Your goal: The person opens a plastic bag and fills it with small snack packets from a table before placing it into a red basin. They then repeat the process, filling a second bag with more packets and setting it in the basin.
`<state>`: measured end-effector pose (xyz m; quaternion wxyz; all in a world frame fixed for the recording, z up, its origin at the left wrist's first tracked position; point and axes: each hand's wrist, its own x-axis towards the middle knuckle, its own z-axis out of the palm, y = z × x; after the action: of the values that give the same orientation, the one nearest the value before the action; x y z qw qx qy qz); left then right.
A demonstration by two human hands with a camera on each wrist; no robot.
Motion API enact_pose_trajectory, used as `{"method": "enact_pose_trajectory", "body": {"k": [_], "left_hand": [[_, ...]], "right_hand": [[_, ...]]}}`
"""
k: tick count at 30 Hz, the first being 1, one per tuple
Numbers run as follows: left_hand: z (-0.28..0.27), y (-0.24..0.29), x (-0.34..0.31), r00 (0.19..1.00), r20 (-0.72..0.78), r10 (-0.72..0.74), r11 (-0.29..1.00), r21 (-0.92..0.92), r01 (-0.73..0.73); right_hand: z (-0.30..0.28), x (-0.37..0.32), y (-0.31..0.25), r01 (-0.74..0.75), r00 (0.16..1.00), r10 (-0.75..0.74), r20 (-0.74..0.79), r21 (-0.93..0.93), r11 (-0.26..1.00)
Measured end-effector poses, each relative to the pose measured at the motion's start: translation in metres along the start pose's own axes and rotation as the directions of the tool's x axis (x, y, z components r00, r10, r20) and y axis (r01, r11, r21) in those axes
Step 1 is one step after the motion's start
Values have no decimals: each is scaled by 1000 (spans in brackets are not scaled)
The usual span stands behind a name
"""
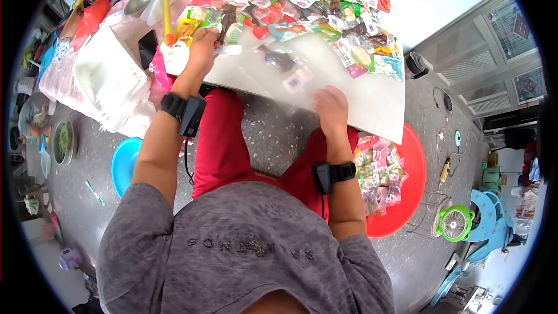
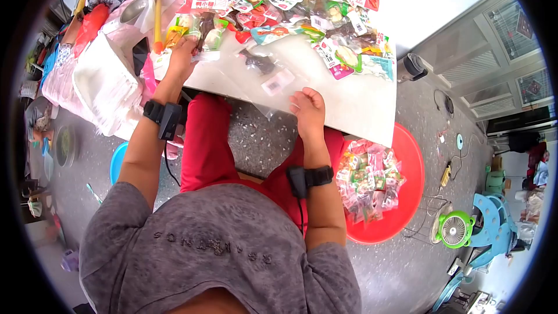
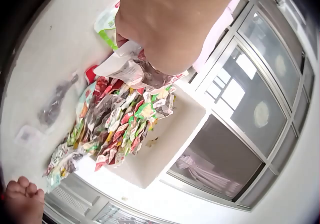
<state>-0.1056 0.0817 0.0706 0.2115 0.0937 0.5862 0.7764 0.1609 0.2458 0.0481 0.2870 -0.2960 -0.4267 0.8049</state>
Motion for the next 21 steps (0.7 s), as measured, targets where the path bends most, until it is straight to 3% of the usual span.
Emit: {"method": "enact_pose_trajectory", "body": {"k": [1, 3, 5, 6, 7, 9, 12, 15, 16, 17, 19, 20, 21], "left_hand": [[5, -4, -7, 987, 133, -95, 975, -186, 119], [24, -5, -34, 943, 284, -173, 911, -317, 262], [46, -5, -61, 897, 379, -230, 865, -342, 366], [49, -13, -67, 833, 518, -194, 851, -334, 405], [57, -15, -75, 808, 549, -215, 862, -283, 421], [66, -28, -88, 697, 707, -117, 858, -281, 429], [75, -38, -96, 522, 839, -157, 896, -101, 432], [84, -36, -104, 381, 854, -353, 884, 171, 435], [89, -29, -108, 293, 888, -354, 863, 189, 468], [92, -39, -114, 314, 933, -173, 941, 63, 332], [104, -21, -127, 410, 881, -234, 972, 209, 107], [108, -27, -128, 527, 815, -240, 957, 289, -11], [108, -32, -126, 573, 776, -265, 960, 265, 87]], "right_hand": [[4, -2, 0, 8, 1000, -8, 18, -25, 1000], [12, -5, 0, -28, 995, 38, 97, -104, 994], [22, -13, -3, -108, 978, 133, 158, -156, 982], [24, -14, 0, -160, 974, 177, 141, -127, 979], [22, -14, 0, -279, 933, 289, 215, -76, 957], [17, -13, -1, -510, 796, 473, 378, -4, 860], [14, -33, -1, -605, 695, 512, 505, 26, 796], [5, -49, 17, -561, 722, 413, 554, 121, 819], [5, -53, 17, -584, 720, 394, 571, 193, 788], [2, -55, 18, -576, 739, 389, 550, 218, 788], [-5, -59, 19, -559, 774, 378, 508, 267, 785], [-12, -57, 19, -497, 795, 302, 526, 282, 820], [-28, -51, 22, -478, 800, 272, 535, 293, 828]]}}
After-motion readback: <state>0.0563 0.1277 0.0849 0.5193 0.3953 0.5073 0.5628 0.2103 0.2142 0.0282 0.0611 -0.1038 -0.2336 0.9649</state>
